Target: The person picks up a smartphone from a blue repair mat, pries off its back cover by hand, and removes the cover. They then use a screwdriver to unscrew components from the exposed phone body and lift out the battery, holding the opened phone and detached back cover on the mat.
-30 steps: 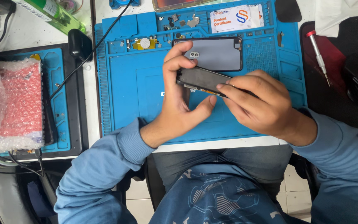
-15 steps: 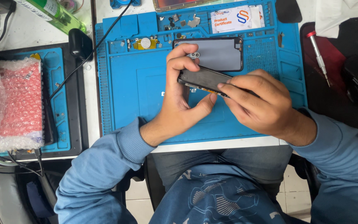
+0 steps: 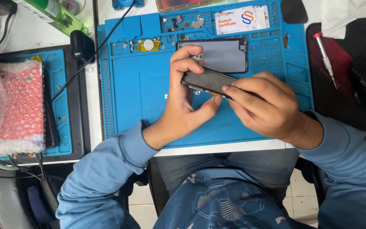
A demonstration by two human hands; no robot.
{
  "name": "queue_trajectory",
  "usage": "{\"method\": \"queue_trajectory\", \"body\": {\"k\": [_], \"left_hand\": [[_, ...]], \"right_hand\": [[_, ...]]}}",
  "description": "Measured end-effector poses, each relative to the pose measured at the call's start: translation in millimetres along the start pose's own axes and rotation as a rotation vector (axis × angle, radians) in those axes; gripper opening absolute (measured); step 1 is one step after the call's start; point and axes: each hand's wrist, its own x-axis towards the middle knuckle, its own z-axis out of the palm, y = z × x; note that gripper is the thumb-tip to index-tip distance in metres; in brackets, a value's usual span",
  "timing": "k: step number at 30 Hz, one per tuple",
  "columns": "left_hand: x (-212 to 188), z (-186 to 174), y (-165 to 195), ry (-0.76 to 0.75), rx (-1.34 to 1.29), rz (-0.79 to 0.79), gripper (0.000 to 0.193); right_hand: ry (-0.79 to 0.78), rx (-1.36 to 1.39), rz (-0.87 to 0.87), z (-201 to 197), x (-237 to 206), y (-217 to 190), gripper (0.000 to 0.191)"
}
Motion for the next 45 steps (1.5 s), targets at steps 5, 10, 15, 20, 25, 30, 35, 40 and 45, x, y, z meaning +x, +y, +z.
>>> {"method": "queue_trajectory", "body": {"k": [5, 10, 15, 20, 25, 30, 35, 40, 45], "left_hand": [[1, 0, 0, -0.002, 0.006, 0.003, 0.057], [1, 0, -1, 0.002, -0.001, 0.010, 0.058], [2, 4, 0, 0.026, -0.006, 0.023, 0.060], [4, 1, 6, 0.011, 0.029, 0.019, 0.047], [8, -13, 12, -0.067, 0.025, -0.004, 0.019], [7, -15, 15, -0.017, 0.085, 0.062, 0.021], [5, -14, 18, 0.030, 0.144, 0.131, 0.019], [4, -13, 20, 0.034, 0.257, 0.142, 0.018], [4, -13, 23, 0.021, 0.340, 0.170, 0.018]], "right_hand": [[0.010, -0.005, 0.002, 0, 0, 0, 0.034], [0.015, -0.003, 0.005, -2, 2, -1, 0.034], [0.025, 0.004, 0.018, -4, 5, -5, 0.034], [0.038, 0.009, 0.033, -5, 4, -8, 0.032], [0.025, 0.051, 0.104, -15, 10, -11, 0.031], [0.011, -0.008, 0.040, -33, 19, -11, 0.042], [0.156, 0.330, 0.230, -37, 14, -11, 0.029], [0.110, 0.256, 0.110, -28, 9, -12, 0.025], [0.092, 0.207, 0.061, -21, 14, -14, 0.026]]}}
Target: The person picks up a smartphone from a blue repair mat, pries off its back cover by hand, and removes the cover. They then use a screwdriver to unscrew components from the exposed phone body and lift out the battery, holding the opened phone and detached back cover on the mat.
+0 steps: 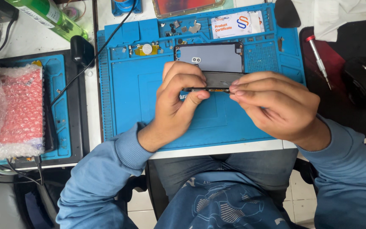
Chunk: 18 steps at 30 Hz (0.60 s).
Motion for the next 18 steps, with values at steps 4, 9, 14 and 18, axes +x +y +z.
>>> {"method": "queue_trajectory", "body": {"k": [4, 9, 14, 18], "left_hand": [[0.2, -0.2, 2.6, 0.005, -0.017, -0.025, 0.018], [0.2, 0.7, 4.1, 0.008, -0.004, -0.029, 0.019], [-0.5, 1.6, 4.5, 0.013, -0.002, -0.047, 0.018], [-1.1, 2.1, 5.0, 0.017, 0.013, -0.057, 0.017]], "right_hand": [[0.007, -0.024, -0.020, 2.1, 1.1, -0.5, 0.026], [0.010, -0.030, -0.017, 1.0, -0.8, -1.4, 0.025], [0.001, -0.063, -0.032, 2.1, -0.6, 0.2, 0.021], [-0.006, -0.087, -0.046, 3.7, -1.9, 1.6, 0.020]]}}
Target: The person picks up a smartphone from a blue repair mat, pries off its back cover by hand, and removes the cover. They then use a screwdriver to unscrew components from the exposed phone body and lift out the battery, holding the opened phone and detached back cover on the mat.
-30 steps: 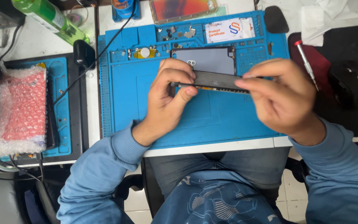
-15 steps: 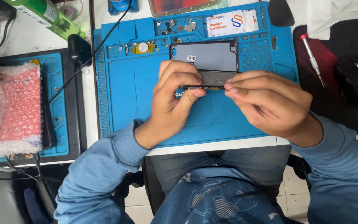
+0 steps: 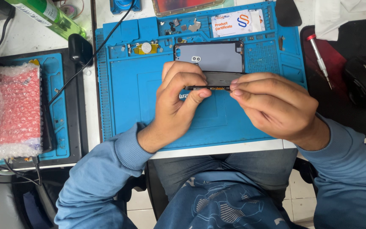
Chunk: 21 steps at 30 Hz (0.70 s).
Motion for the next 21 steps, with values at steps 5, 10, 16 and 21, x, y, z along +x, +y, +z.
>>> {"method": "queue_trajectory", "body": {"k": [5, 10, 16, 21], "left_hand": [[-0.3, -0.5, -0.3, 0.002, 0.005, -0.002, 0.017], [-0.9, -0.7, -0.2, -0.002, -0.004, -0.001, 0.017], [-0.7, 0.2, -0.8, -0.001, 0.009, 0.002, 0.017], [-0.7, 0.8, -1.4, 0.002, 0.020, 0.006, 0.017]], "right_hand": [[0.007, -0.002, 0.016, -0.3, -1.3, -0.7, 0.020], [0.012, 0.028, 0.026, -1.2, -0.5, -1.6, 0.022], [0.002, 0.015, 0.016, -0.8, -1.5, 0.0, 0.023], [-0.003, 0.007, 0.010, -0.3, -1.4, 0.4, 0.022]]}}
